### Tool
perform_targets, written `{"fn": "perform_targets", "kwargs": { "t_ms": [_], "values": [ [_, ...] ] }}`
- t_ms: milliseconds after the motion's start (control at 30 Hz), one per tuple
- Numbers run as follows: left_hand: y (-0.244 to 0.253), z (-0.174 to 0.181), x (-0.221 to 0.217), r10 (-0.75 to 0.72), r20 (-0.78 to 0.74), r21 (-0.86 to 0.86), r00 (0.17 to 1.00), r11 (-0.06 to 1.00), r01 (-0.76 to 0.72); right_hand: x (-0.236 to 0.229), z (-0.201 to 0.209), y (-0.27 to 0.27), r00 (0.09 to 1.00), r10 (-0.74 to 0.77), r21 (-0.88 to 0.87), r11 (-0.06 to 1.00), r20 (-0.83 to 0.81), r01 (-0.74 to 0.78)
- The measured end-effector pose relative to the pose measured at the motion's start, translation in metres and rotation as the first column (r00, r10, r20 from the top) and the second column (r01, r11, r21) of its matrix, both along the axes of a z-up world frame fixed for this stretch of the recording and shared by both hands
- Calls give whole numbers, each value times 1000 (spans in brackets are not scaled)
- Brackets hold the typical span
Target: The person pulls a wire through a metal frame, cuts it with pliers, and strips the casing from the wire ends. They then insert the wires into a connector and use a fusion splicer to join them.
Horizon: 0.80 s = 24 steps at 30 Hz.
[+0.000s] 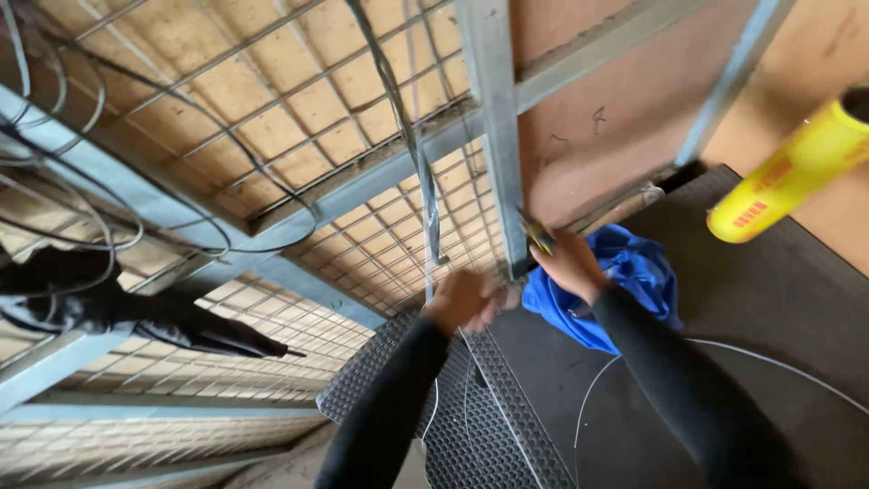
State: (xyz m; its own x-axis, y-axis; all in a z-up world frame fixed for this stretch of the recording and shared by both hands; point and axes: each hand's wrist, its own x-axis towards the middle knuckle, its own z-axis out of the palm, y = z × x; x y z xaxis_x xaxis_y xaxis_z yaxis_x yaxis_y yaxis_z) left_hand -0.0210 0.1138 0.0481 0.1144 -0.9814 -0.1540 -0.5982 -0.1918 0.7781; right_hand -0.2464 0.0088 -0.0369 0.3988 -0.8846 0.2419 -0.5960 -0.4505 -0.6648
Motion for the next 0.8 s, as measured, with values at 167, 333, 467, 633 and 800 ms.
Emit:
{"fn": "perform_targets", "kwargs": {
  "t_ms": [167, 333, 467, 633, 800],
  "values": [
    [116, 58, 4, 125, 75, -247, 989, 964, -103, -115, -41, 148, 918, -372, 291, 901, 136, 322],
    [133, 8, -6, 318, -24, -726, 948, 646, -235, -238, -167, 264, 691, -643, 199, 668, -330, 717],
    [82, -57, -50, -194, -570, -540, 798, 820, -187, -251, -184, 283, 481, -674, -48, 606, -561, 794],
    [91, -156, -76, 107, -324, -66, 940, 989, -135, -259, -211, 315, 285, -682, -165, 514, -673, 842],
    [71, -129, -122, -372, -374, -237, 849, 924, 301, -230, -147, 328, 400, -686, 20, 490, -607, 872]
  ]
}}
